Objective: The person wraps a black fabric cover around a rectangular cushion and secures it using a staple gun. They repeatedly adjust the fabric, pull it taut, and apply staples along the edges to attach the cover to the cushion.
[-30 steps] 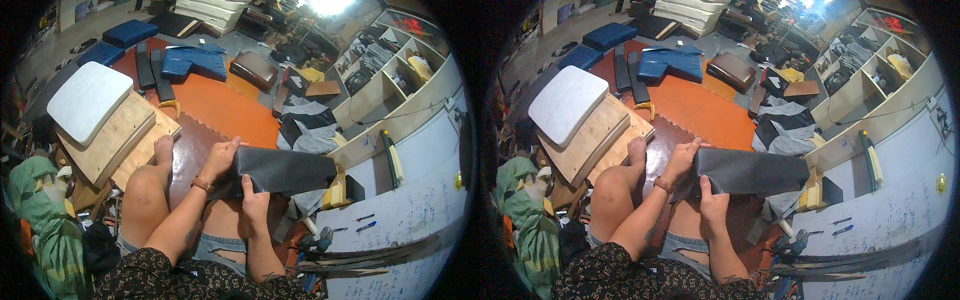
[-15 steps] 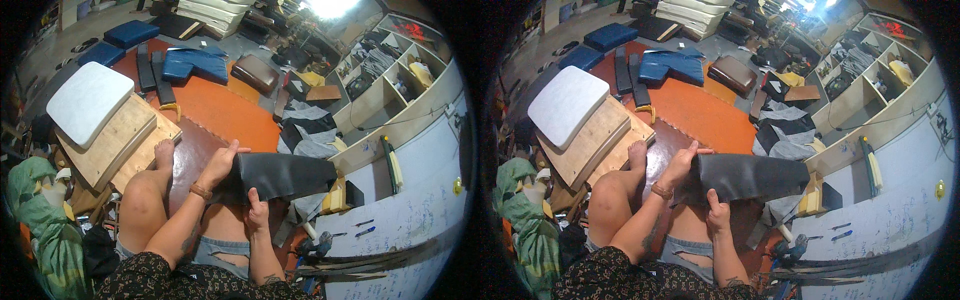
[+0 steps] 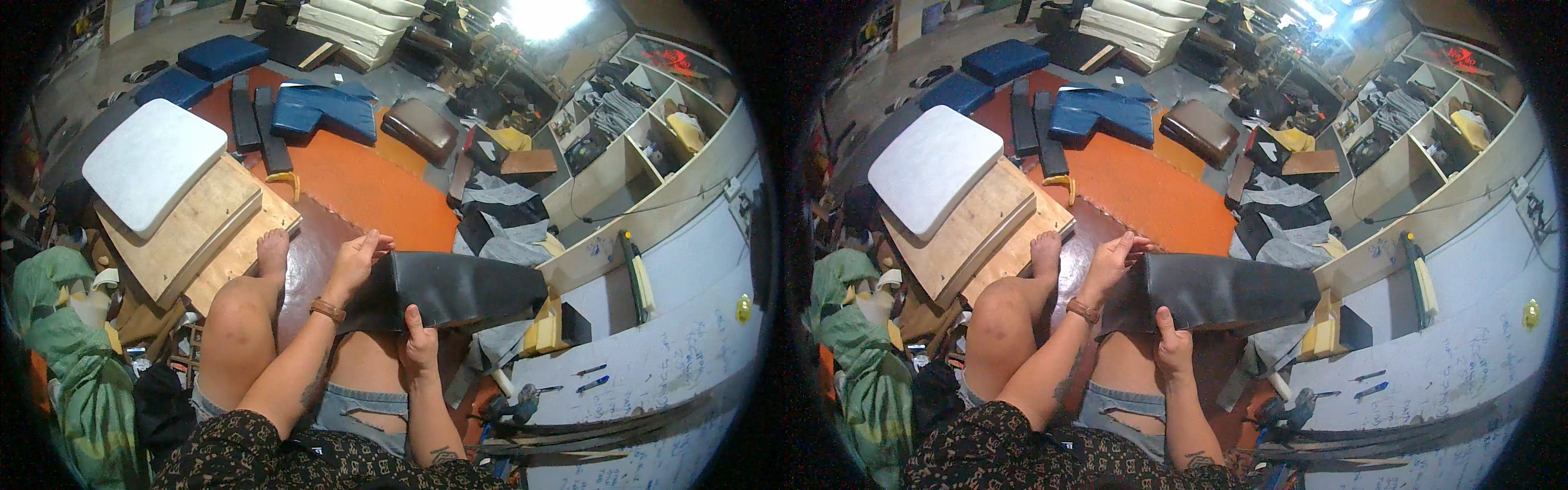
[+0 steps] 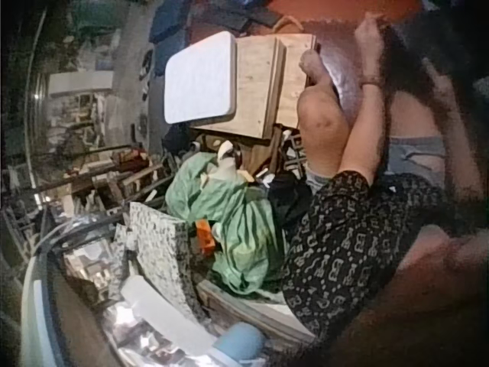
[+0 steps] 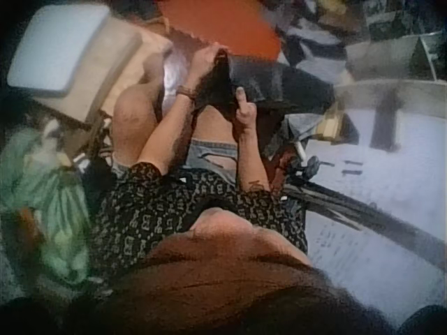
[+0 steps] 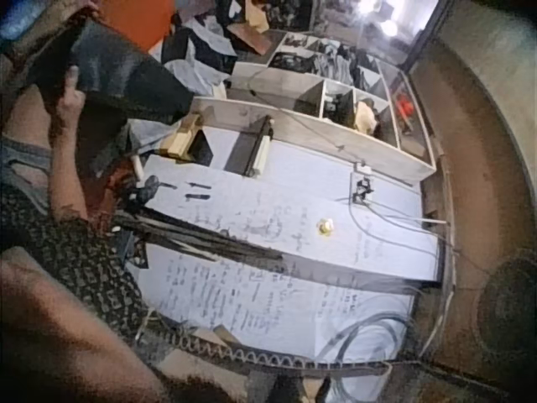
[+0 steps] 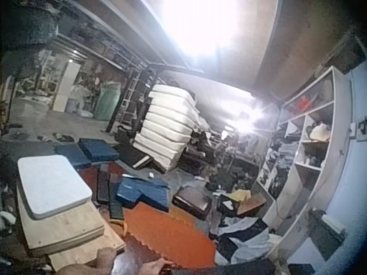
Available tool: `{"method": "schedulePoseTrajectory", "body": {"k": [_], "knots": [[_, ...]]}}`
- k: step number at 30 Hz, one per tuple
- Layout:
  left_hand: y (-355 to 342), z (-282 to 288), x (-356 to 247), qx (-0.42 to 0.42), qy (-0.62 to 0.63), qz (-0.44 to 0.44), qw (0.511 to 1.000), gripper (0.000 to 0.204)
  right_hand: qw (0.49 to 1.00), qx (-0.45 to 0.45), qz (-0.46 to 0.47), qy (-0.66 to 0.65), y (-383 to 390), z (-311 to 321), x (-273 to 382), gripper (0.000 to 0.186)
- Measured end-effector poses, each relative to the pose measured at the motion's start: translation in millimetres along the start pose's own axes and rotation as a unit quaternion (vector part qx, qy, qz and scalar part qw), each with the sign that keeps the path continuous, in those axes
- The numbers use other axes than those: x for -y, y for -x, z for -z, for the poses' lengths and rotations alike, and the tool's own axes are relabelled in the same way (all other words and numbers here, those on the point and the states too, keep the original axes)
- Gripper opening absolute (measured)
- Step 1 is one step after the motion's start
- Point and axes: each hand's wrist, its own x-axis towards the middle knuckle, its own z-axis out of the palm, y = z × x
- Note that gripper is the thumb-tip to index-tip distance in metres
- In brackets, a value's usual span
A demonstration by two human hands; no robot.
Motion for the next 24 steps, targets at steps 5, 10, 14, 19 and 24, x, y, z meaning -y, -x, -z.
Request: {"method": "schedulePoseTrajectory", "body": {"k": [5,10,14,19,24], "knots": [[3,-2,-4,-0.027,0.035,0.016,0.999,0.054,0.999,0.012,0.005,-0.030,2,-6,6,0.037],[-8,9,11,-0.125,0.046,-0.047,0.990,0.060,0.977,0.020,0.038,-0.207,2,-21,37,0.042],[-8,0,21,-0.188,0.051,-0.046,0.980,0.059,0.955,-0.023,0.064,-0.290,-25,14,74,0.049],[-7,-22,28,-0.166,0.047,-0.020,0.985,0.056,0.948,0.002,0.138,-0.288,-33,98,119,0.055],[0,-34,30,-0.156,0.057,-0.013,0.986,0.055,0.947,-0.005,0.169,-0.272,-13,143,137,0.054]]}}
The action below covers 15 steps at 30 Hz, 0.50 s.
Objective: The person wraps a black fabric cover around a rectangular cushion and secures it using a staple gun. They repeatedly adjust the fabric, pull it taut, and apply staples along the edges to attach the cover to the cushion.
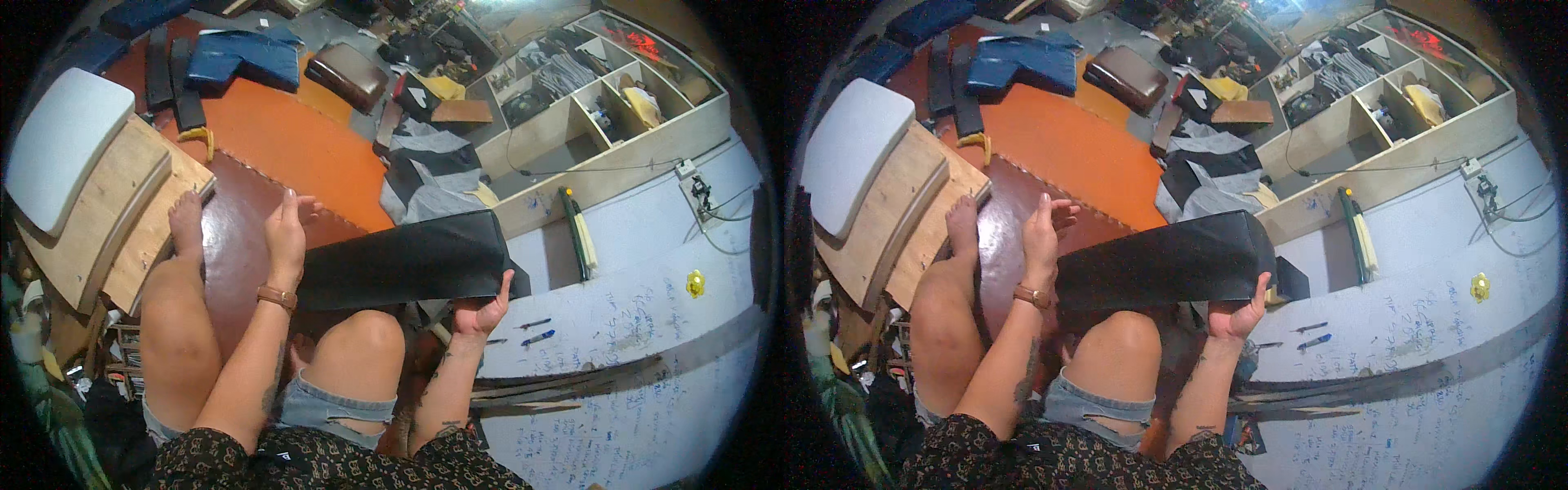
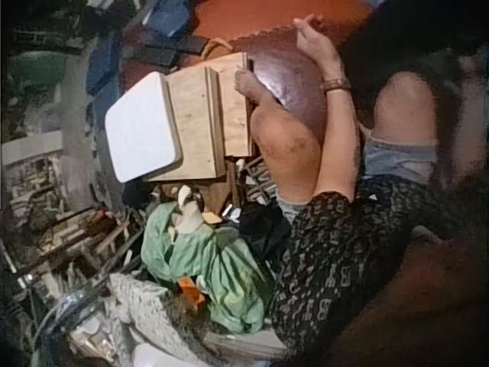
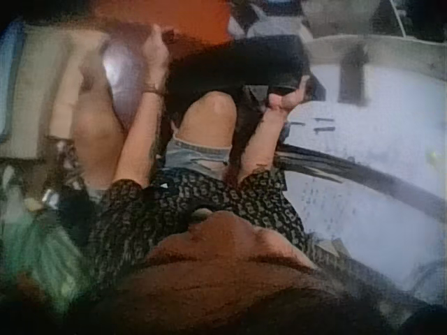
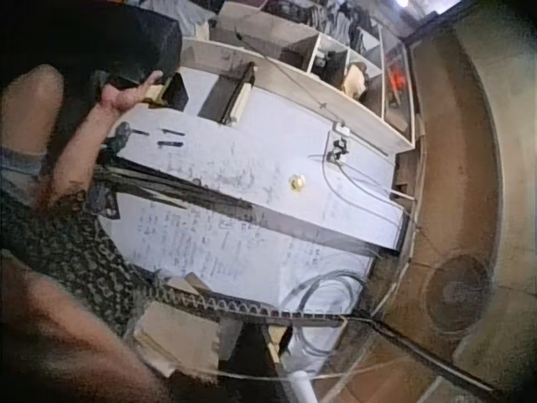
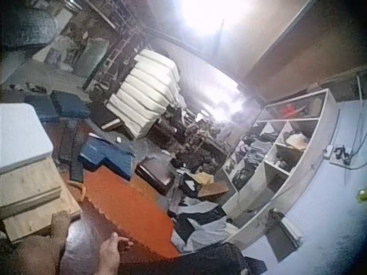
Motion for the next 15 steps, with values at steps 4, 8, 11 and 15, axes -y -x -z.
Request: {"method": "schedulePoseTrajectory", "body": {"k": [4,8,11,15], "knots": [[12,-9,-6,0.014,-0.014,0.037,0.999,0.054,1.000,0.004,-0.016,-0.004,17,12,7,0.057],[25,-25,-17,0.129,-0.055,-0.028,0.990,0.045,1.000,0.021,-0.023,-0.001,33,8,-15,0.061],[46,-39,-41,0.278,-0.149,-0.074,0.946,0.042,0.994,0.046,-0.101,-0.002,45,-22,-50,0.064],[55,-38,-58,0.297,-0.200,-0.137,0.924,0.042,0.990,-0.002,-0.136,0.044,56,-44,-116,0.056]]}}
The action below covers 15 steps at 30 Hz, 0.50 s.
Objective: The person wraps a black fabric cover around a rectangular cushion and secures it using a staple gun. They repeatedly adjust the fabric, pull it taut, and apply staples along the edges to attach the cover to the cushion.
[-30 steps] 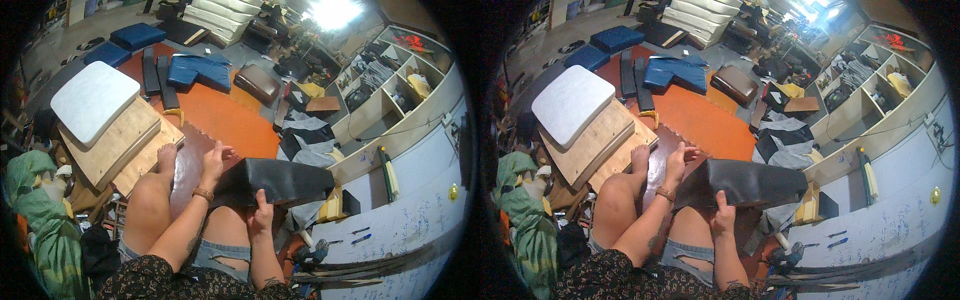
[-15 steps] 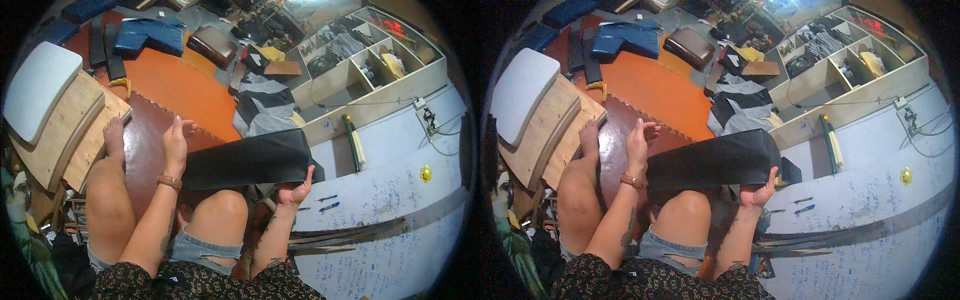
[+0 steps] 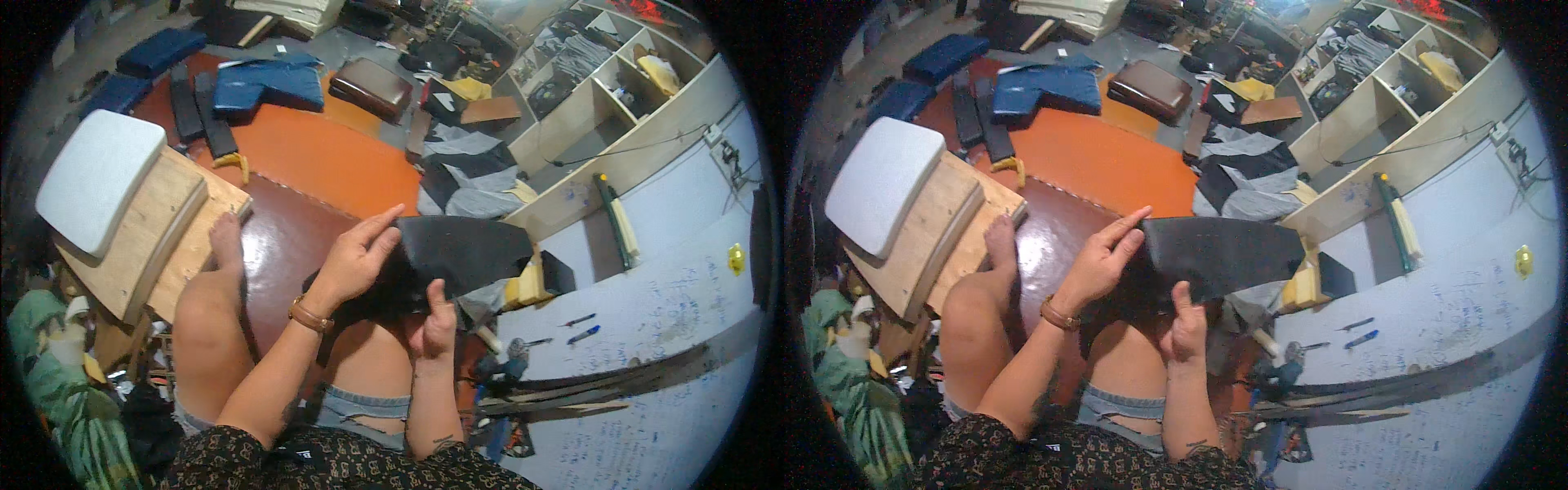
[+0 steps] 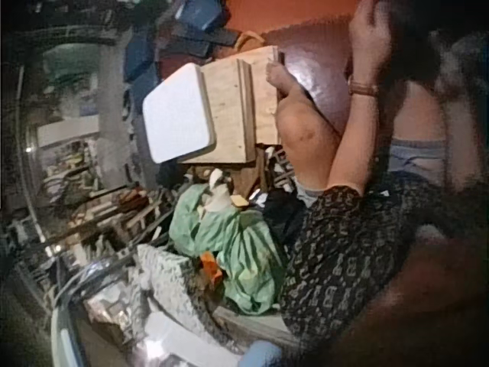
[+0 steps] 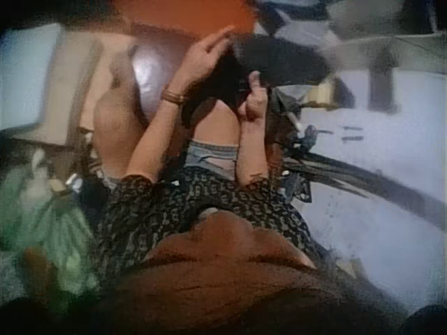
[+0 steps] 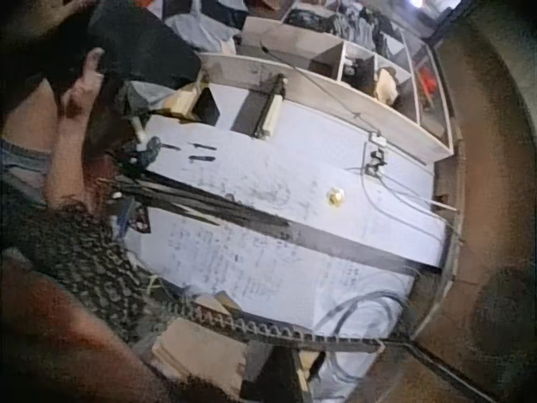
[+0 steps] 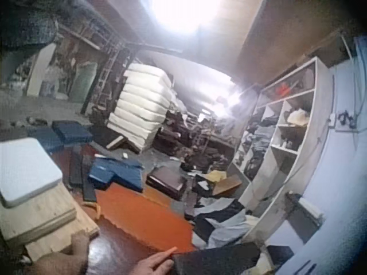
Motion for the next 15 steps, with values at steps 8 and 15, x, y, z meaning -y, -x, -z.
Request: {"method": "schedulePoseTrajectory", "body": {"k": [8,15], "knots": [[-9,66,55,-0.051,-0.018,0.080,0.995,0.050,0.987,-0.034,-0.094,0.124,-2,-62,-38,0.048],[-20,47,60,-0.149,-0.035,0.073,0.985,0.062,0.956,-0.013,0.007,0.293,-2,-77,-41,0.046]]}}
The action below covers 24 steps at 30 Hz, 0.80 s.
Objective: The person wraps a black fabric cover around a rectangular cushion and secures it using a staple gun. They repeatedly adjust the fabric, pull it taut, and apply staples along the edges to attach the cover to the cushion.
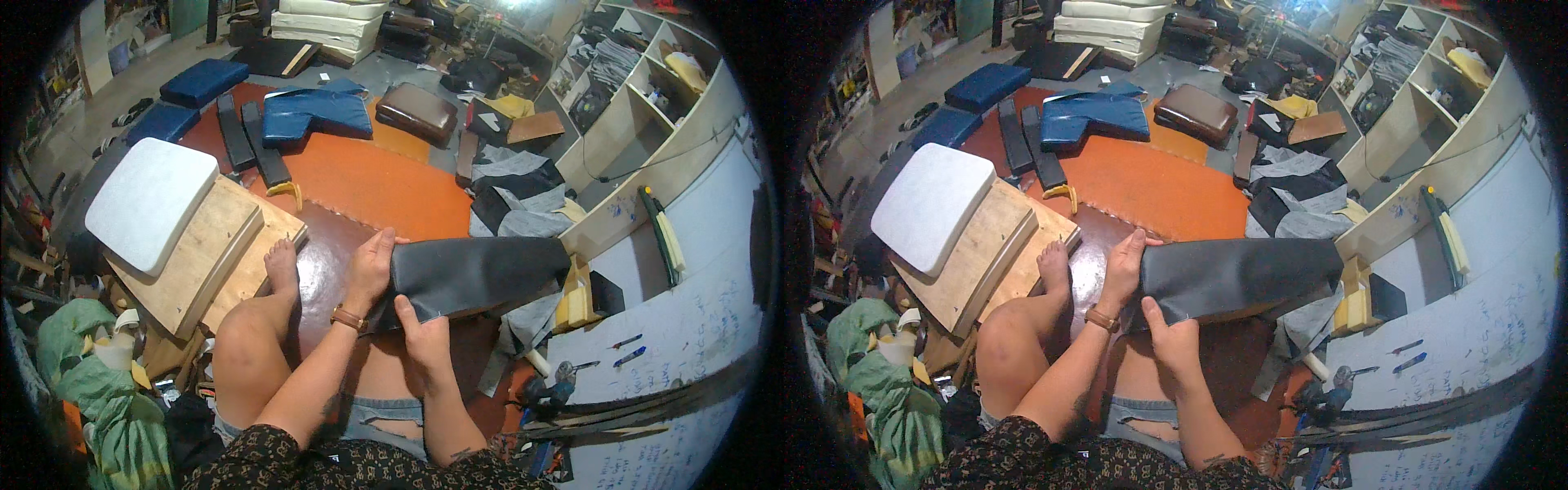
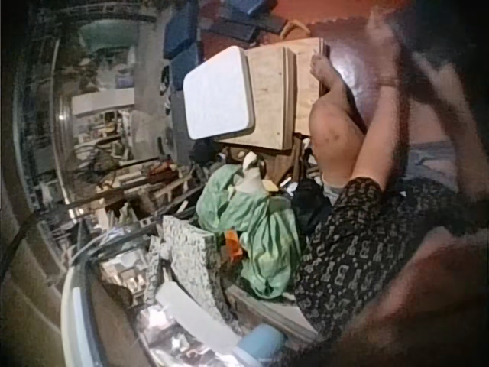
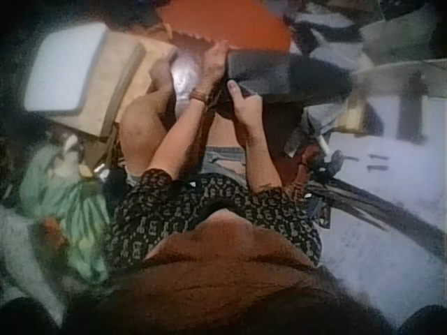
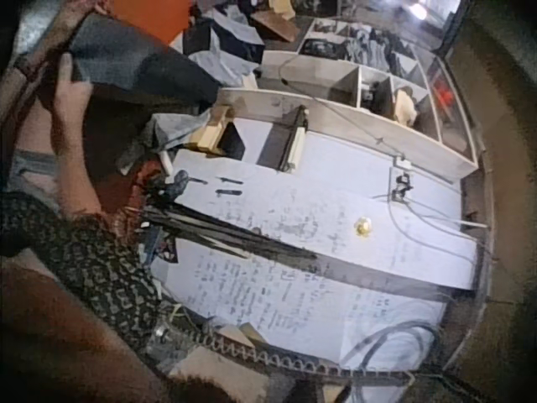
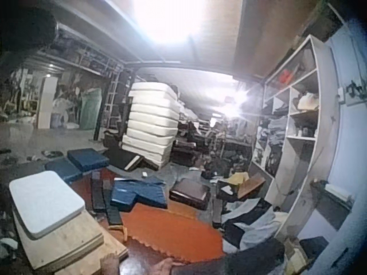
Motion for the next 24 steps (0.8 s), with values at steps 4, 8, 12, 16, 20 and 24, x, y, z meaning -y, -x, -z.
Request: {"method": "schedulePoseTrajectory", "body": {"k": [4,8,12,16,20,24], "knots": [[-6,-8,-9,-0.068,-0.045,0.025,0.996,0.069,0.991,-0.046,-0.046,0.114,-7,-8,32,0.038],[-10,-17,-19,-0.088,-0.074,0.044,0.992,0.074,0.992,-0.100,0.061,0.051,1,-14,32,0.034],[-6,-9,-25,-0.051,-0.070,0.040,0.995,0.077,0.992,-0.102,0.073,0.004,7,-11,14,0.036],[-1,-2,-26,0.006,-0.031,0.045,0.999,0.084,0.991,-0.098,0.092,0.000,9,-13,-5,0.033],[0,-1,-25,0.022,-0.025,0.058,0.998,0.085,0.994,-0.053,0.091,0.041,9,0,-22,0.040],[3,-8,-27,0.007,-0.002,0.049,0.999,0.084,0.997,-0.057,0.006,-0.050,12,7,-35,0.040]]}}
